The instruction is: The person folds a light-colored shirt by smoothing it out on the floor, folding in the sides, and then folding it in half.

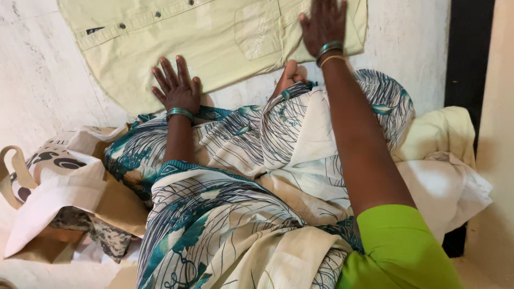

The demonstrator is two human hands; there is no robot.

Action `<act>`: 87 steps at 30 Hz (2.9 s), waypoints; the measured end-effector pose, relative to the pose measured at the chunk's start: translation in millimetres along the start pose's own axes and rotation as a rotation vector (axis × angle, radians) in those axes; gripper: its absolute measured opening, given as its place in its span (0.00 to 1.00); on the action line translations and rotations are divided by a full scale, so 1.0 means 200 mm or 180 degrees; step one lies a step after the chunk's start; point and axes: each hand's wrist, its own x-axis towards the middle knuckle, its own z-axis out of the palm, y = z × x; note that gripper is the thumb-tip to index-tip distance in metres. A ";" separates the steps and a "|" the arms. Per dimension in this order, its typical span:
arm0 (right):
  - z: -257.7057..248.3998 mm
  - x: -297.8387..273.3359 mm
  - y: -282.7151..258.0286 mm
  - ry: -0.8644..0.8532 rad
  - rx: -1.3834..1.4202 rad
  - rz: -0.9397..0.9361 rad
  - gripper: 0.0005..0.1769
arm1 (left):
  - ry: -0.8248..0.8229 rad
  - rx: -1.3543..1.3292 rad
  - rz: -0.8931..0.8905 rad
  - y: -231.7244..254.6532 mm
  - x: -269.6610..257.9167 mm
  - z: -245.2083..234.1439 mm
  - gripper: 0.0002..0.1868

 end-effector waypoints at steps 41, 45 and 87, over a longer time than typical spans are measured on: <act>-0.04 -0.04 0.05 0.0252 -0.0205 0.0235 0.49 | 0.0093 -0.0113 0.0018 -0.02 0.05 0.04 0.41; 0.01 -0.11 -0.04 -0.0011 -0.0284 -0.0342 0.46 | -0.0107 -0.0097 -0.0028 0.00 0.01 -0.01 0.41; 0.14 -0.26 -0.04 -0.0660 -0.0362 0.0269 0.47 | -0.0528 -0.0160 -0.0359 0.09 -0.23 -0.11 0.47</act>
